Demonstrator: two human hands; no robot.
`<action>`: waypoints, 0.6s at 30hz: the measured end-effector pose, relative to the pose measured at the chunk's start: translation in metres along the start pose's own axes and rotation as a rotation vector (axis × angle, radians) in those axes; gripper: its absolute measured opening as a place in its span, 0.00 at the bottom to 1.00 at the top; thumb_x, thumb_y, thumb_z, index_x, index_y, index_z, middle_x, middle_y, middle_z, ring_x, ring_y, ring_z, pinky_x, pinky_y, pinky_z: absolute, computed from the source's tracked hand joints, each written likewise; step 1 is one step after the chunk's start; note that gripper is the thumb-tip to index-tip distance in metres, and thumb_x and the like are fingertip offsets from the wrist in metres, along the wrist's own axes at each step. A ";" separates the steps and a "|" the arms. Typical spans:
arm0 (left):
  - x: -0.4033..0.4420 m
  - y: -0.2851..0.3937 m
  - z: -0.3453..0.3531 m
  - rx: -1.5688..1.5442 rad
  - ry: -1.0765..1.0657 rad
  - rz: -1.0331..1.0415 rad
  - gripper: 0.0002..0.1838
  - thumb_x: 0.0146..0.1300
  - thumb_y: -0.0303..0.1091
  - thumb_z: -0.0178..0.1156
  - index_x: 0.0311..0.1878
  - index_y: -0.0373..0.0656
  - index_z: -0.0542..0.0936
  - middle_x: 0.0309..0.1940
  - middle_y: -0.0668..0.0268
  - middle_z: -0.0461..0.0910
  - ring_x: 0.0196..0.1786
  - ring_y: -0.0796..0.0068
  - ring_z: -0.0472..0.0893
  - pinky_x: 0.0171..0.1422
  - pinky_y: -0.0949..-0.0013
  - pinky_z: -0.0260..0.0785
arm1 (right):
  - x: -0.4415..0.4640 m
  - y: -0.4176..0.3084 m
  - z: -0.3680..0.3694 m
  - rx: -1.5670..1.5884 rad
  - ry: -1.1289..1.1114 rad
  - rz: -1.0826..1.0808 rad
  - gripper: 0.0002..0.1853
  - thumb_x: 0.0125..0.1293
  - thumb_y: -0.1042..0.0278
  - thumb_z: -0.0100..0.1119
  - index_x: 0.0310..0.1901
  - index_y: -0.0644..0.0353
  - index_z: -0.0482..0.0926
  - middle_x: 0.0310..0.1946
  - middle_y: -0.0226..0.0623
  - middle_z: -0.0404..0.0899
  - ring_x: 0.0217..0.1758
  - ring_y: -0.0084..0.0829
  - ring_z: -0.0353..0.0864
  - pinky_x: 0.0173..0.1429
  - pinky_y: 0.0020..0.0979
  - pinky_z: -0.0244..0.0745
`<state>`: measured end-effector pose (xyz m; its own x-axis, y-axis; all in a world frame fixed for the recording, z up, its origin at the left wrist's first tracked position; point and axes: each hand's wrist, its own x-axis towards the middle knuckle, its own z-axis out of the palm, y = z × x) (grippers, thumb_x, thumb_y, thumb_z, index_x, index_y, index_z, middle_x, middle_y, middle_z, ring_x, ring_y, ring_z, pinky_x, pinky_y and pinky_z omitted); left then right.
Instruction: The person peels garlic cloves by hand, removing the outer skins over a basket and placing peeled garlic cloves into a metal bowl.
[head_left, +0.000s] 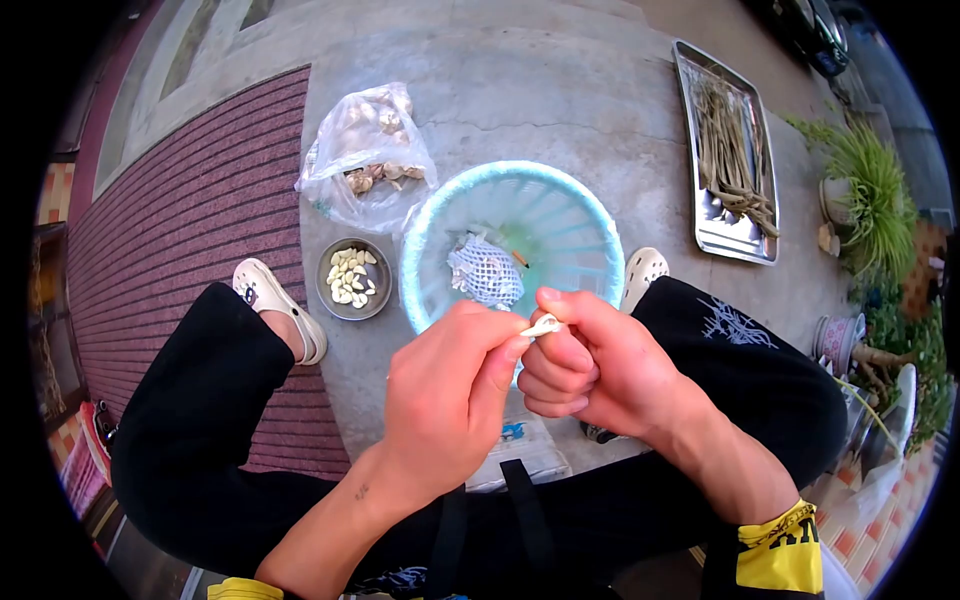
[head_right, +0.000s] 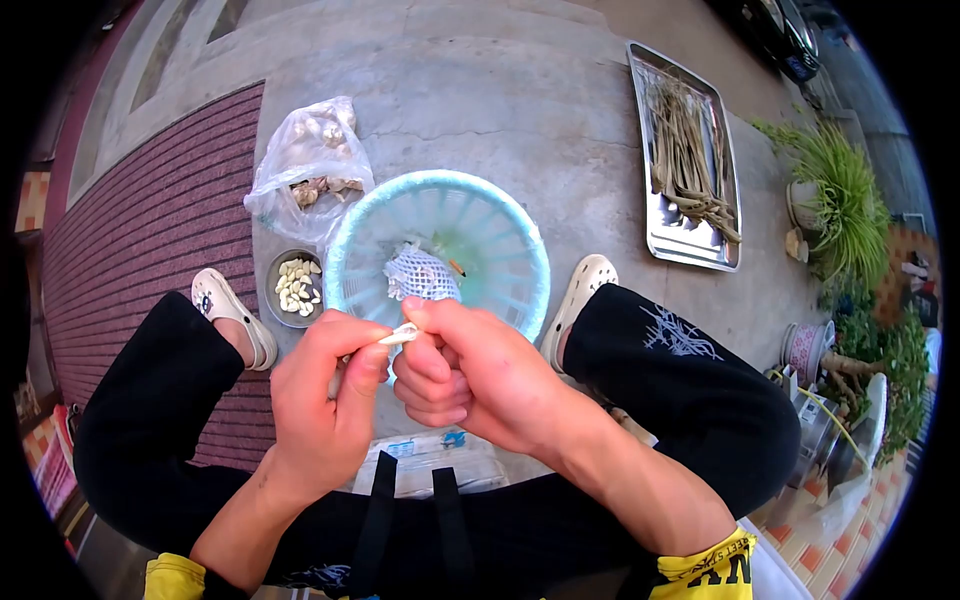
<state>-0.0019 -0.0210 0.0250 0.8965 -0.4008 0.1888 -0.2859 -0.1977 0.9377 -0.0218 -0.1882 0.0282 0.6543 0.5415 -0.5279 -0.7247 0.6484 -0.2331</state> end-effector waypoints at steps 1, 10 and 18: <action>0.000 -0.001 0.001 -0.002 -0.001 0.002 0.04 0.62 0.20 0.58 0.39 0.36 0.76 0.27 0.59 0.76 0.26 0.62 0.76 0.29 0.66 0.67 | 0.000 0.000 -0.001 0.061 -0.048 0.019 0.25 0.76 0.55 0.38 0.18 0.53 0.61 0.14 0.23 0.53 0.17 0.20 0.49 0.22 0.24 0.48; -0.003 -0.004 0.000 -0.104 0.090 -0.231 0.04 0.64 0.22 0.57 0.41 0.35 0.76 0.28 0.60 0.78 0.27 0.74 0.78 0.29 0.71 0.68 | -0.003 -0.012 0.016 -0.686 0.529 -0.066 0.20 0.71 0.53 0.52 0.25 0.60 0.72 0.17 0.24 0.65 0.21 0.17 0.59 0.25 0.24 0.56; -0.002 -0.002 -0.003 -0.041 0.007 -0.382 0.04 0.67 0.24 0.55 0.43 0.35 0.76 0.30 0.65 0.79 0.32 0.80 0.79 0.37 0.76 0.71 | -0.004 -0.014 0.018 -1.227 0.480 -0.234 0.10 0.68 0.65 0.58 0.41 0.65 0.76 0.28 0.27 0.76 0.31 0.17 0.74 0.35 0.23 0.69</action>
<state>-0.0020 -0.0170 0.0237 0.9380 -0.2995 -0.1744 0.0826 -0.2955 0.9518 -0.0106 -0.1894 0.0484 0.8319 0.0799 -0.5491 -0.4966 -0.3343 -0.8010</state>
